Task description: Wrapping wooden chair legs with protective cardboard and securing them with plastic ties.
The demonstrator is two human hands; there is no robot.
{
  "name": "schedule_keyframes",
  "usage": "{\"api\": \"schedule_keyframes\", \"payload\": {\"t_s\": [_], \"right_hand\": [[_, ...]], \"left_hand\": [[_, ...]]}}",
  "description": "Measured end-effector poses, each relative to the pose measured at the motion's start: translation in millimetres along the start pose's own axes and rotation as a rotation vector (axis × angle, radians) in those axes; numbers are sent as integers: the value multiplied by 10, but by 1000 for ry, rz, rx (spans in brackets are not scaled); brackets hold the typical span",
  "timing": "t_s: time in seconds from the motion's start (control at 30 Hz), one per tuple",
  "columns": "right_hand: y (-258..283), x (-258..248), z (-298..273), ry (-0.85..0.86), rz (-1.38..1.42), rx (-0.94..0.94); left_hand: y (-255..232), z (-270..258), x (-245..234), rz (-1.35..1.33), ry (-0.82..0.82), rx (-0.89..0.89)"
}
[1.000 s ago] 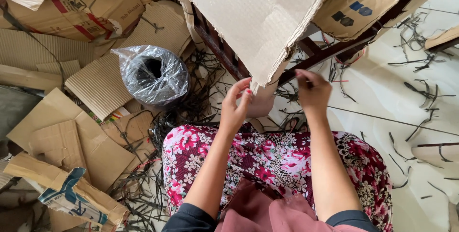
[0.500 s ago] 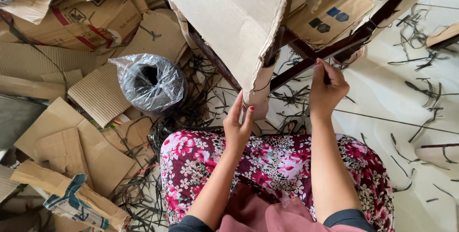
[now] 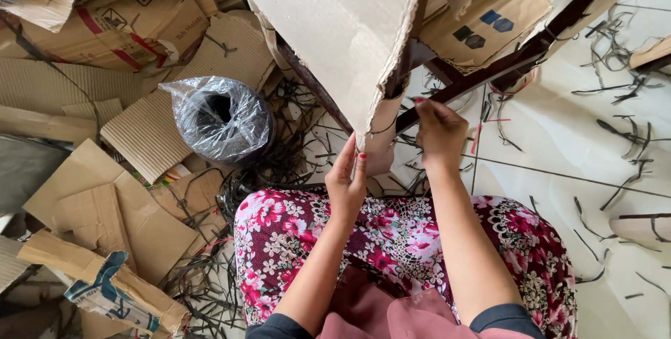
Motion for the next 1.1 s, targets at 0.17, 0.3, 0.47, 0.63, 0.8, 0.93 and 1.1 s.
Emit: {"api": "schedule_keyframes", "payload": {"t_s": [0.17, 0.3, 0.47, 0.63, 0.8, 0.93, 1.1], "right_hand": [[-335, 172, -7, 343, 14, 222], [-589, 188, 33, 477, 31, 236], [-560, 242, -4, 612, -37, 165], [-376, 98, 26, 631, -257, -67], [-263, -91, -94, 606, -390, -130], [-76, -113, -284, 576, -379, -433], [111, -130, -549, 537, -482, -670]], "left_hand": [[80, 183, -130, -113, 5, -112], [24, 347, -153, -55, 67, -133], [-68, 467, -210, 34, 41, -122], [-20, 477, -467, 134, -65, -116], [53, 260, -779, 258, -38, -161], [97, 38, -777, 464, 124, 146], [-406, -164, -406, 607, 239, 554]]}}
Point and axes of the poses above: each hand's wrist, its own z-axis towards the middle knuckle, its own x-axis out of the palm, y = z × x, the point moved 7 cm from there along z, towards the middle knuckle, and after that the axes turned 7 degrees about -x, right-handed, at the moved point
